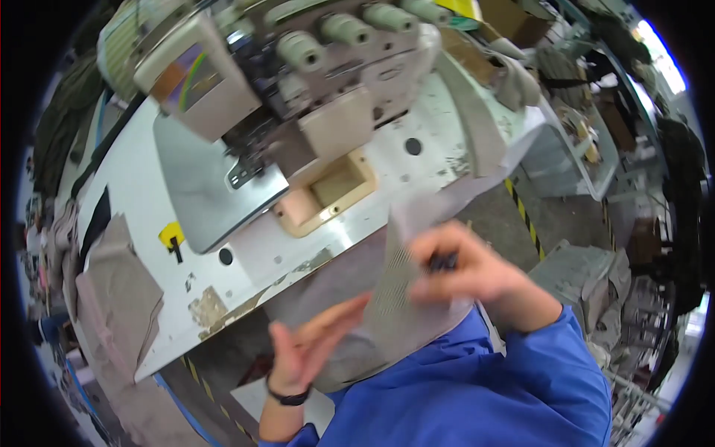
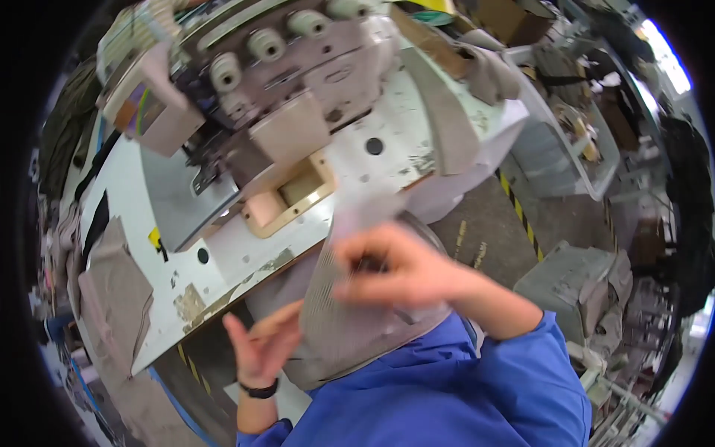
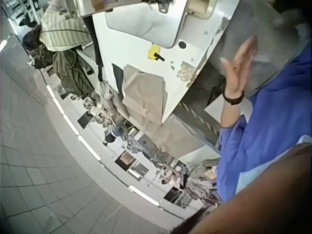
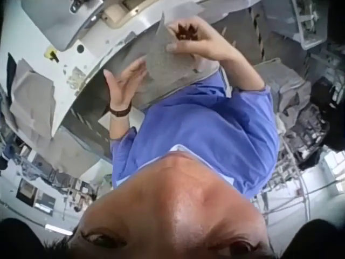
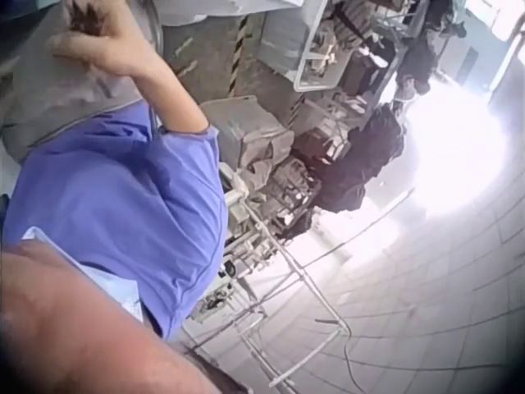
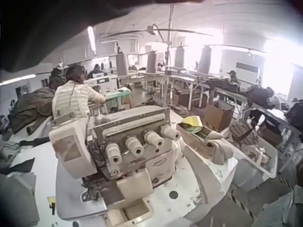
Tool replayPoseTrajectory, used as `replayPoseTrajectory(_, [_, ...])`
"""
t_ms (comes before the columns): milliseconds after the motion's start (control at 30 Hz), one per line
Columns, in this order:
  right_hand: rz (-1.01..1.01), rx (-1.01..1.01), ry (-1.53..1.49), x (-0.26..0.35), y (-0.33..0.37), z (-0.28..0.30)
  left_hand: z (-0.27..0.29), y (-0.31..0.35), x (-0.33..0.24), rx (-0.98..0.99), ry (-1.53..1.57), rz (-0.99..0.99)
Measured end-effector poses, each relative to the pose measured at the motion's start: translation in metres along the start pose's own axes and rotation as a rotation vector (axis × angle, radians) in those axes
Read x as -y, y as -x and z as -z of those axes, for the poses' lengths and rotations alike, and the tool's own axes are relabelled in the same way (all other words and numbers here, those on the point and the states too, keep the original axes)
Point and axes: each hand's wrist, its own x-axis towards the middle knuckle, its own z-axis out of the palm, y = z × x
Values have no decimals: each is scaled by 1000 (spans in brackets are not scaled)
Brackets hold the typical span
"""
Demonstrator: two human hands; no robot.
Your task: Operate an industrial sewing machine to join and finish edges of multiple fabric pieces.
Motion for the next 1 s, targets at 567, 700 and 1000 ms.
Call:
replayPoseTrajectory(567, [638, 89, 102, -10, -125, -83, 17, -22, -86, -682, -1557, -1389])
replayPoseTrajectory(700, [595, 259, -34, -1, -136, -82, 25, -20, -97, -520, -1796, -1312])
replayPoseTrajectory(1000, [273, 53, -160, -63, -96, -91, 27, -33, -89, -466, -2119, -738])
